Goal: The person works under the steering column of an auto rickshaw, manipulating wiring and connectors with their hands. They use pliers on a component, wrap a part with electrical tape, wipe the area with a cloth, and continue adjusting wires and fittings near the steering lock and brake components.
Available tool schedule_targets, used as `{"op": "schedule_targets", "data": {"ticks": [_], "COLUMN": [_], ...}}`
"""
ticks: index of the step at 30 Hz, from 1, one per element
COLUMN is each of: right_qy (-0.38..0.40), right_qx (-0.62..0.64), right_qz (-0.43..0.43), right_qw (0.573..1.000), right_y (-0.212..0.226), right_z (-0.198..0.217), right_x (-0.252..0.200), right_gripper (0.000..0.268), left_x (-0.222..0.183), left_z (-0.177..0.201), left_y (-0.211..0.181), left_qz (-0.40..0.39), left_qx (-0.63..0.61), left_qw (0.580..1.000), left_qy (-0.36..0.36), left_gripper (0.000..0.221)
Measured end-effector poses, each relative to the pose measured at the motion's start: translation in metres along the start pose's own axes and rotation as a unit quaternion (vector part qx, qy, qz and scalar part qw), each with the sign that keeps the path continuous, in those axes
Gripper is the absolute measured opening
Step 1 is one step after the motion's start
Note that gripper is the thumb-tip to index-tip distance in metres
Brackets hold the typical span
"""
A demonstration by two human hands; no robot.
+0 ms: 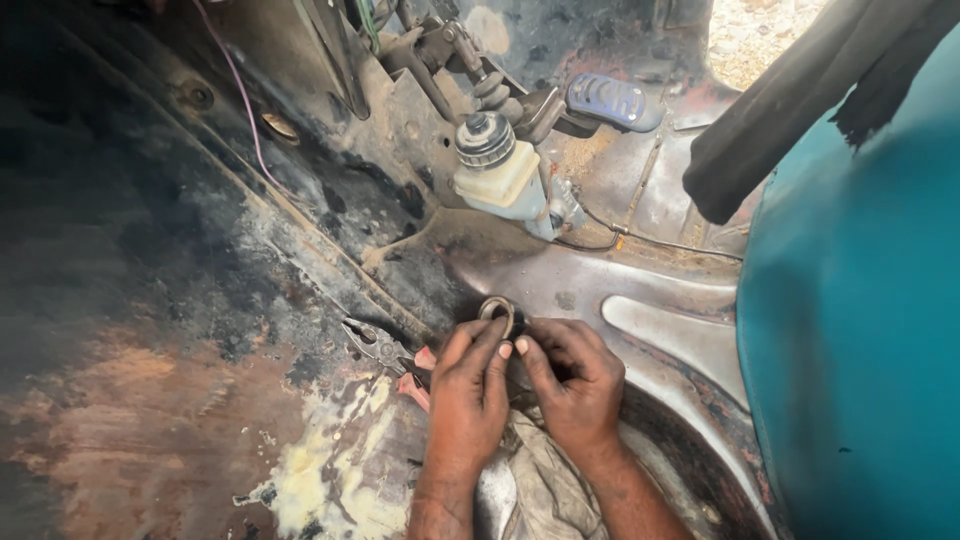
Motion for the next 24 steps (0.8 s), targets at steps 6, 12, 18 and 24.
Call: {"op": "schedule_targets", "data": {"ticks": [6,12,18,24], "right_qy": [-0.008,-0.002,0.022,0.023], "right_qx": [-0.043,-0.06,-0.048,-0.056], "right_qz": [-0.036,0.037,0.054,0.118], "right_qw": [0.998,0.997,0.997,0.991], "right_y": [-0.007,-0.008,-0.005,0.017], "right_z": [-0.004,-0.002,-0.001,0.002], "right_x": [-0.004,-0.003,-0.004,0.0], "right_gripper": [0.01,0.008,0.008,0.007], "left_x": [0.0,0.0,-0.001,0.003], "left_z": [-0.002,-0.004,-0.004,0.004], "left_y": [-0.004,-0.007,0.003,-0.001], "left_qz": [-0.03,-0.028,0.0,0.045], "left_qx": [0.065,0.025,-0.032,-0.106], "left_qw": [0.997,0.999,0.999,0.993], "left_qy": [0.017,0.014,0.003,-0.019], "left_gripper": [0.029,0.028,0.028,0.027]}}
Point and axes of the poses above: each hand's wrist, its own x-axis towards the middle knuckle, its own z-axis out of the back of the hand, y = z × x, the point moved 3 cm from there along x, towards the middle knuckle, and after that the axes turned 13 degrees about -x, right-handed, at the moved point
